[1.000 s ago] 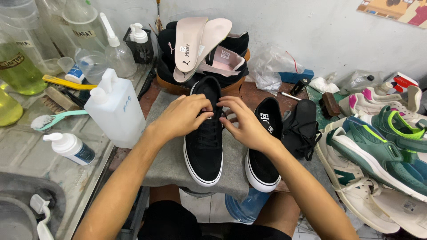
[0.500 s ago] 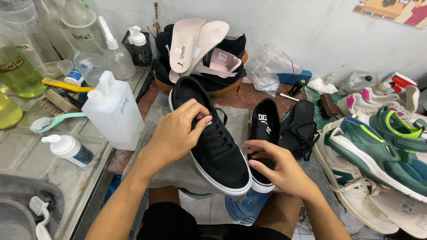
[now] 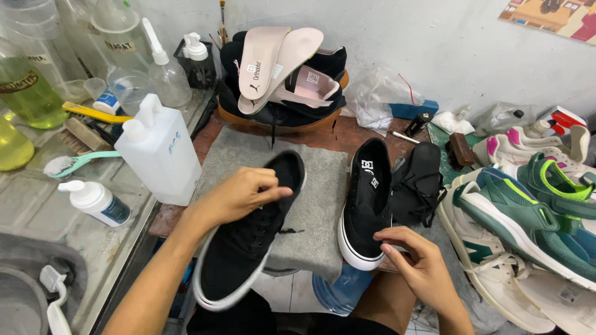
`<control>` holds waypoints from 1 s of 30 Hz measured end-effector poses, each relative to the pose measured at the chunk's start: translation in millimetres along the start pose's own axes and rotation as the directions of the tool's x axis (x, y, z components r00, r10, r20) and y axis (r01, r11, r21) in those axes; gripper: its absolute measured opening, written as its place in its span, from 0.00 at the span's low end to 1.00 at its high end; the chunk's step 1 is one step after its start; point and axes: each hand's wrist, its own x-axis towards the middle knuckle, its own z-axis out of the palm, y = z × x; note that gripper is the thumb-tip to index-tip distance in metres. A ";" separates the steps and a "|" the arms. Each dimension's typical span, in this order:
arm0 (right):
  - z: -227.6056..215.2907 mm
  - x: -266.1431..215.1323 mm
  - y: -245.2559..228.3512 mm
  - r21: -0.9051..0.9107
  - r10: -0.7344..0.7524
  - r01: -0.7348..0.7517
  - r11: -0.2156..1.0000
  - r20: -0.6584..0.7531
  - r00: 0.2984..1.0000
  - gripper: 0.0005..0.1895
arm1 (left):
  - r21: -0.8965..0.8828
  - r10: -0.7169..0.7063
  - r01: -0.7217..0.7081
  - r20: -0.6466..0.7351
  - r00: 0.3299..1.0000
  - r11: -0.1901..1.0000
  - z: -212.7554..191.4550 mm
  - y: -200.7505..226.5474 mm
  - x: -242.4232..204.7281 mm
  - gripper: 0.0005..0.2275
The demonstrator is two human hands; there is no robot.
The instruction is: The person laces a pair of black sneakers by threading the laces through the eyelets and tying them. They then insert a black insole into one shoe and continue to adjust the laces on both shoes.
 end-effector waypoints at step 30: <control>-44.1 73.1 47.6 -0.649 -0.089 -0.048 0.759 -0.176 0.980 0.16 | 0.377 -0.311 0.262 0.074 0.948 0.888 -15.1 -6.1 37.3 0.16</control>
